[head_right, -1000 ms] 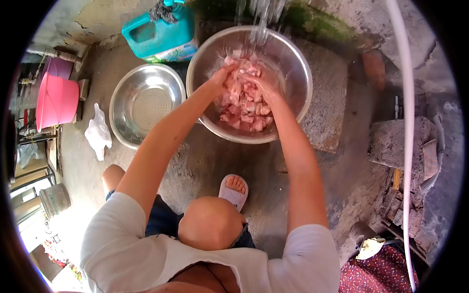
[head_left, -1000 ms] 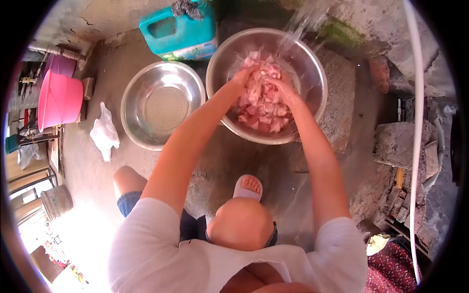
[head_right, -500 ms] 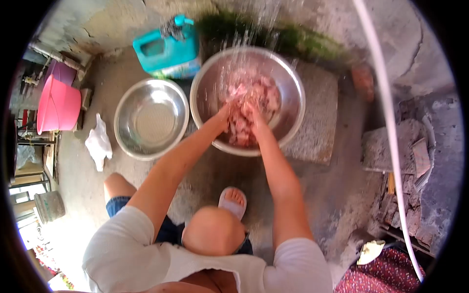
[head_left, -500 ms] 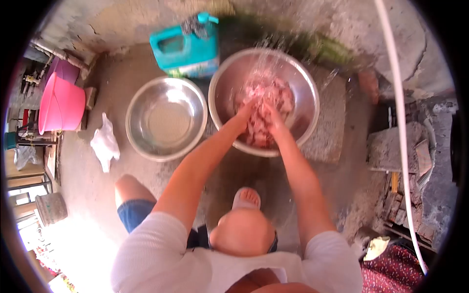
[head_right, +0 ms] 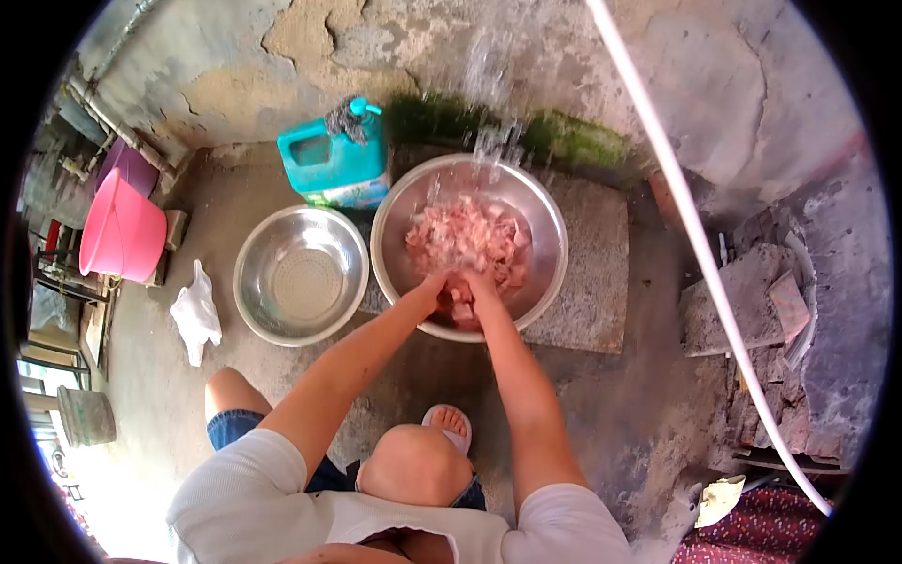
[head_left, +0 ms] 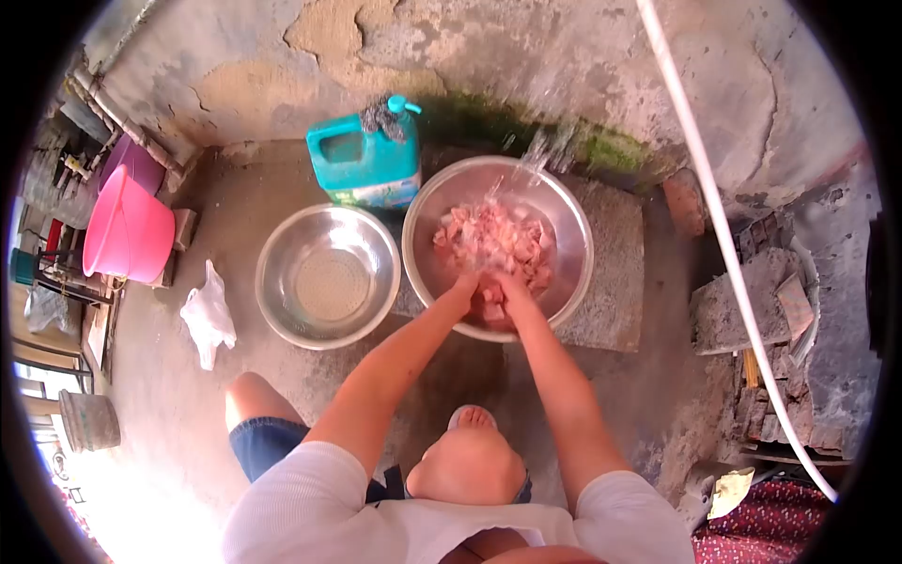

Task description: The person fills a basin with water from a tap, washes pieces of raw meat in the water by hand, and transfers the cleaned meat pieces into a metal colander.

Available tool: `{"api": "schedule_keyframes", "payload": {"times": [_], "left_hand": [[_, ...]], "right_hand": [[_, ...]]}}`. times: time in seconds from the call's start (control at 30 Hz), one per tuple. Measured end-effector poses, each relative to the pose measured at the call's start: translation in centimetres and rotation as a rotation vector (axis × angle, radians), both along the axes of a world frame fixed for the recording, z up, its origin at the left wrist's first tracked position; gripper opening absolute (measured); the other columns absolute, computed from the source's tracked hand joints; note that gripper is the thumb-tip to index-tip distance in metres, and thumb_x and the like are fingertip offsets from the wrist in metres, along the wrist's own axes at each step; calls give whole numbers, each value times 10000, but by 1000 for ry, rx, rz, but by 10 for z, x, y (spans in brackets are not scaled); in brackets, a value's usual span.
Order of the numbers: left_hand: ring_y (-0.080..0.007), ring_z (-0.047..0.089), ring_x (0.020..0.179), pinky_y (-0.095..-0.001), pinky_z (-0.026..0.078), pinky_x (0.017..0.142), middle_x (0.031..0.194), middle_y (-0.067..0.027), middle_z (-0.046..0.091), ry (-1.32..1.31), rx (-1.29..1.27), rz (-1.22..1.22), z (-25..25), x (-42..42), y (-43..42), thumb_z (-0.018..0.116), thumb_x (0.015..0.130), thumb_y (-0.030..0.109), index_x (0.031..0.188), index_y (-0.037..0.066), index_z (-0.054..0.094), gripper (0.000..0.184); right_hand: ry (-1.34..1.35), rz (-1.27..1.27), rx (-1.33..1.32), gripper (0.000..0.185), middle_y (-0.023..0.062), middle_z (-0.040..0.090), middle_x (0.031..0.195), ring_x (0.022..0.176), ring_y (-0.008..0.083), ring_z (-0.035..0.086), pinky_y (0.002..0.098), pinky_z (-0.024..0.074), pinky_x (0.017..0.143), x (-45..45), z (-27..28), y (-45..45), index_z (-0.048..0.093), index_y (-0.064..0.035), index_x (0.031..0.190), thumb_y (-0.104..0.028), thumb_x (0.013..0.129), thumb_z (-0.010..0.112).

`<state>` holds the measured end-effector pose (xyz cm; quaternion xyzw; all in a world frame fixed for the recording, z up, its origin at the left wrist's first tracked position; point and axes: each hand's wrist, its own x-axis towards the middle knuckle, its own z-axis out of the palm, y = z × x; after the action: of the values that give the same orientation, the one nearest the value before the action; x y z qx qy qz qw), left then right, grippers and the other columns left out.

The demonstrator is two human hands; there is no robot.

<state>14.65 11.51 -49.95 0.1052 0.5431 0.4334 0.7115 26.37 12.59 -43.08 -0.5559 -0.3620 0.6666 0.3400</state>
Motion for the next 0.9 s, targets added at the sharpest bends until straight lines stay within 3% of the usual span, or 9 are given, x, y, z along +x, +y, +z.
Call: {"api": "schedule_keyframes", "payload": {"times": [0.1, 0.17, 0.37, 0.4, 0.5, 0.6, 0.7, 0.83, 0.9], "left_hand": [[-179, 561, 605, -301, 470, 544, 662, -54, 582, -169, 24, -9, 148, -9, -23, 526, 819, 232, 851, 89, 590, 160], [-148, 554, 560, -309, 468, 407, 700, -32, 562, -131, 173, 139, 93, -26, 4, 554, 797, 174, 868, 74, 558, 123], [-154, 550, 777, -331, 488, 625, 854, -38, 537, 239, 54, 26, 133, -77, 5, 500, 845, 420, 983, 78, 528, 370], [-217, 525, 944, -374, 454, 776, 983, -81, 542, 286, 61, -64, 149, -74, -4, 510, 833, 406, 1035, 77, 528, 386], [-164, 538, 902, -317, 448, 736, 953, -36, 564, 853, 279, -215, 103, -74, 6, 463, 862, 303, 1171, 87, 458, 378], [-279, 513, 962, -365, 402, 829, 1019, -132, 528, 1048, 604, -313, 106, -84, 1, 482, 840, 216, 1244, 81, 379, 438], [-343, 446, 1067, -389, 358, 926, 1141, -181, 461, 1290, 836, -449, 139, -93, -24, 510, 791, 157, 1253, 51, 341, 503], [-319, 334, 1202, -404, 291, 999, 1261, -134, 393, 1630, 981, -598, 161, -86, -52, 526, 753, 96, 1235, 33, 360, 514], [-293, 302, 1229, -413, 259, 1021, 1269, -113, 389, 1697, 1066, -595, 166, -86, -59, 551, 719, 95, 1221, 41, 385, 531]], "right_hand": [[289, 24, -6, 440, 84, 573, 810, 590, 125, 542, 245, 439, 413, 14, 24, 10, 475, -23, 1122, -35, 705, 616], [187, -42, 176, 250, 66, 567, 786, 596, 110, 536, 216, 420, 410, 18, 83, 12, 543, -34, 975, -71, 742, 627], [-755, 347, 273, 660, 169, 545, 1125, 1046, 359, 501, 431, 392, 873, 55, 86, 75, 521, -18, 1099, -593, 803, 390], [-844, 378, 263, 612, 162, 530, 1142, 1037, 368, 503, 431, 378, 892, 45, 84, 69, 536, -23, 1085, -555, 809, 413], [-1319, 458, 404, 515, 98, 533, 1135, 1024, 357, 506, 468, 362, 905, 4, 67, 47, 561, -102, 1108, -505, 813, 438], [-1223, 943, 1237, 275, 129, 428, 1245, 1212, 362, 316, 446, 335, 931, 9, 2, 24, 631, -128, 889, -331, 709, 589], [-1175, 1001, 1276, 293, 135, 337, 1312, 1263, 366, 202, 521, 290, 939, 35, 25, 42, 637, -162, 911, -311, 661, 605], [-1157, 558, 855, 455, 89, 424, 1251, 1244, 324, 258, 580, 106, 1002, -12, 38, 25, 529, -229, 1155, -351, 718, 567], [-1120, 864, 990, 445, 74, 407, 1274, 1232, 328, 271, 586, 97, 1002, 7, 34, 25, 519, -240, 1168, -346, 737, 557]]}}
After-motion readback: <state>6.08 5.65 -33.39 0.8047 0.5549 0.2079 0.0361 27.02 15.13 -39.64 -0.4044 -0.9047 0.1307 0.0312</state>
